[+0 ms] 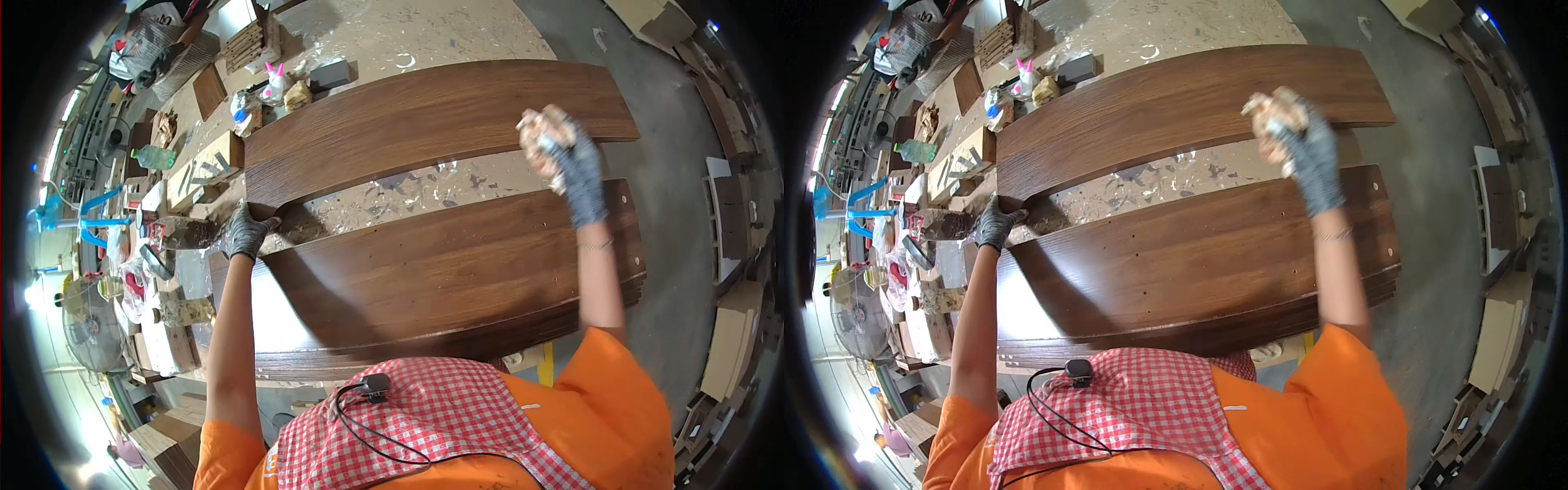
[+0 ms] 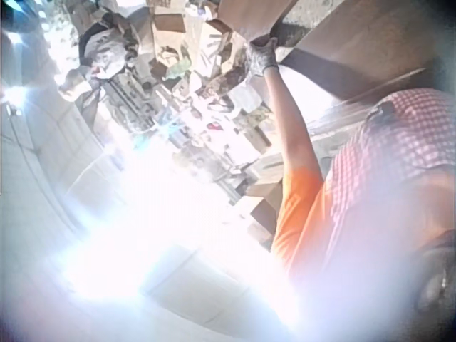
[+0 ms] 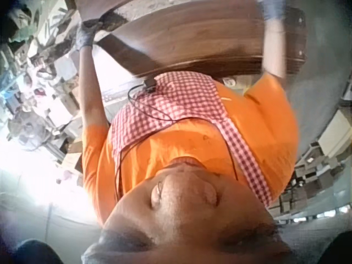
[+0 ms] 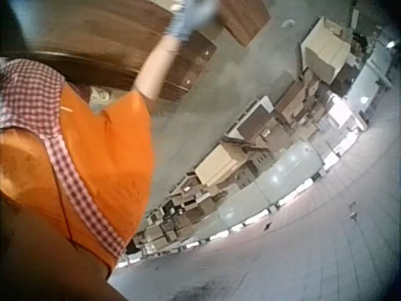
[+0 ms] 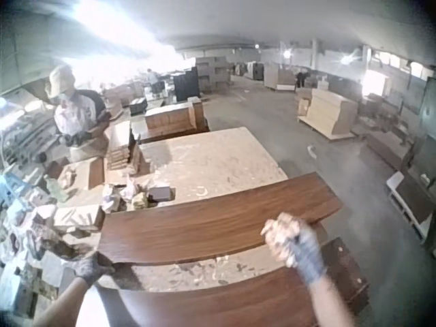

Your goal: The worker is cleaning and wiping down large wooden panels using a cloth in a furniture manufacturing factory.

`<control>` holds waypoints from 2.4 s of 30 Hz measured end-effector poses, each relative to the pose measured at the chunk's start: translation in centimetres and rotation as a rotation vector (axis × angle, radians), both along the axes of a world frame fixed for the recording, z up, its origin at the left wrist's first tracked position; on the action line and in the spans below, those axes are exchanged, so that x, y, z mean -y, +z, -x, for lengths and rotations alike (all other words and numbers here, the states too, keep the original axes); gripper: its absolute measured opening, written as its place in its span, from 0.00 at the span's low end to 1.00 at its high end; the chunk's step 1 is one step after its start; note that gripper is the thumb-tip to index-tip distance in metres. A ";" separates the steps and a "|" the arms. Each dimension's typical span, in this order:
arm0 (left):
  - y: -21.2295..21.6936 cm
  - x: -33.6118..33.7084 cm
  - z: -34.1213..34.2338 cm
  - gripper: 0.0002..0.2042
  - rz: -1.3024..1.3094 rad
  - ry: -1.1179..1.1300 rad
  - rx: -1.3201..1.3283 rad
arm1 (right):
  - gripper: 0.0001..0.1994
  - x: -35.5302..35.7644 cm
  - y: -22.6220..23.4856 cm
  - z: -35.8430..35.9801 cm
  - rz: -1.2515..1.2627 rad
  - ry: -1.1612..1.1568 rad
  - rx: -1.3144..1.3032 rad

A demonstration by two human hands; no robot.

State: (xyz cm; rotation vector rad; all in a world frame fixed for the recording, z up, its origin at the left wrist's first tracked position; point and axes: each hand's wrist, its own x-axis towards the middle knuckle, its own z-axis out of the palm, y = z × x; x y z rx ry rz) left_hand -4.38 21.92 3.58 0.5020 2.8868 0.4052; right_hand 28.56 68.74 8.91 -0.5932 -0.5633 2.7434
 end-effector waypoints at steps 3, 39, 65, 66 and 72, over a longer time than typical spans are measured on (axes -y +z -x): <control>-0.5 2.1 0.5 0.42 -0.038 0.022 0.015 | 0.14 12.2 0.4 -1.0 -0.354 0.046 -0.020; -6.4 34.0 -18.0 0.12 -1.081 0.442 0.098 | 0.22 59.0 -7.0 20.7 -2.390 0.128 -0.279; -6.0 26.0 -5.0 0.23 -0.718 0.336 -0.138 | 0.12 15.4 -5.2 -15.2 -3.007 0.627 1.450; -5.9 25.5 -4.7 0.23 -0.704 0.332 -0.083 | 0.11 9.8 -6.0 -20.3 -2.627 0.134 1.766; -5.2 24.9 -5.2 0.22 -0.642 0.338 -0.026 | 0.09 5.4 -4.6 -16.8 -0.484 -0.476 -0.063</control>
